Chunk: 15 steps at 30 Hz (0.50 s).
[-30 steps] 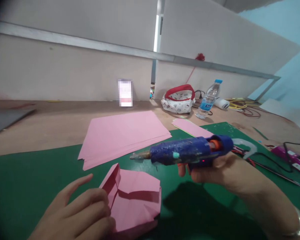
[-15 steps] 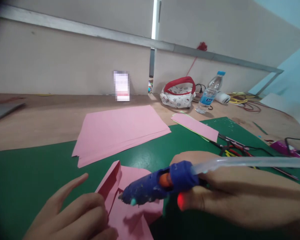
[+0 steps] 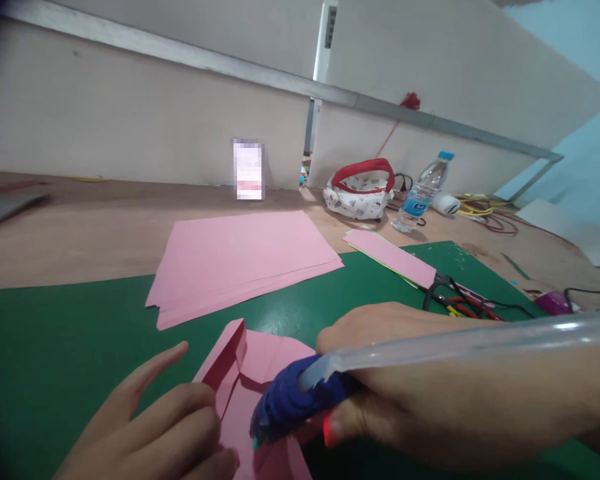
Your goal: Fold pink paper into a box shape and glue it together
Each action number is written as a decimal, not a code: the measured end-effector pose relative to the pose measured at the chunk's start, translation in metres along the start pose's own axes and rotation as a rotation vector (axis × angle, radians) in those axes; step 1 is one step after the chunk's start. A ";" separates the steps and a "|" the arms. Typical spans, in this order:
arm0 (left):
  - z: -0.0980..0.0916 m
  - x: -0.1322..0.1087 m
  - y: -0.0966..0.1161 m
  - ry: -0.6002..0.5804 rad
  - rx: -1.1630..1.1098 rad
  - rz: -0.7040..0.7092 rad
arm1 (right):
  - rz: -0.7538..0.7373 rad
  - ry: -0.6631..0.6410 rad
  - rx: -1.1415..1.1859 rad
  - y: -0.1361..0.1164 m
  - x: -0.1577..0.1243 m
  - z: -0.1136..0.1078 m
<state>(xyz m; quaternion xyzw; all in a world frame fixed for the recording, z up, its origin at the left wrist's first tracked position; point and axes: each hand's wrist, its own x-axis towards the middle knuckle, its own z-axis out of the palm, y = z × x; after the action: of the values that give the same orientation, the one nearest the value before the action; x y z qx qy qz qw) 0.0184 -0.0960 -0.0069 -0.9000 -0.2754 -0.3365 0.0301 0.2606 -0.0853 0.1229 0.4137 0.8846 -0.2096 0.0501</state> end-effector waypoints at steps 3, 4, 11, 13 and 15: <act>0.004 0.000 0.000 0.024 0.003 -0.003 | 0.033 -0.015 -0.031 -0.002 0.005 0.000; 0.005 0.000 0.001 0.036 0.005 -0.005 | 0.039 -0.048 -0.039 -0.001 0.005 -0.001; 0.019 0.001 0.003 0.174 -0.020 -0.035 | 0.186 -0.197 0.025 0.004 0.004 -0.006; 0.019 0.000 0.003 0.169 -0.020 -0.030 | 0.237 -0.221 0.124 0.001 0.009 -0.004; 0.018 -0.001 0.003 0.169 -0.022 -0.029 | 0.241 -0.199 0.164 -0.002 0.013 -0.002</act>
<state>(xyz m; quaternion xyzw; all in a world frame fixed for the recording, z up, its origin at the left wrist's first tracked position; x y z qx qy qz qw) 0.0303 -0.0950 -0.0209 -0.8647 -0.2810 -0.4146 0.0383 0.2507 -0.0758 0.1222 0.4967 0.7991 -0.3133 0.1285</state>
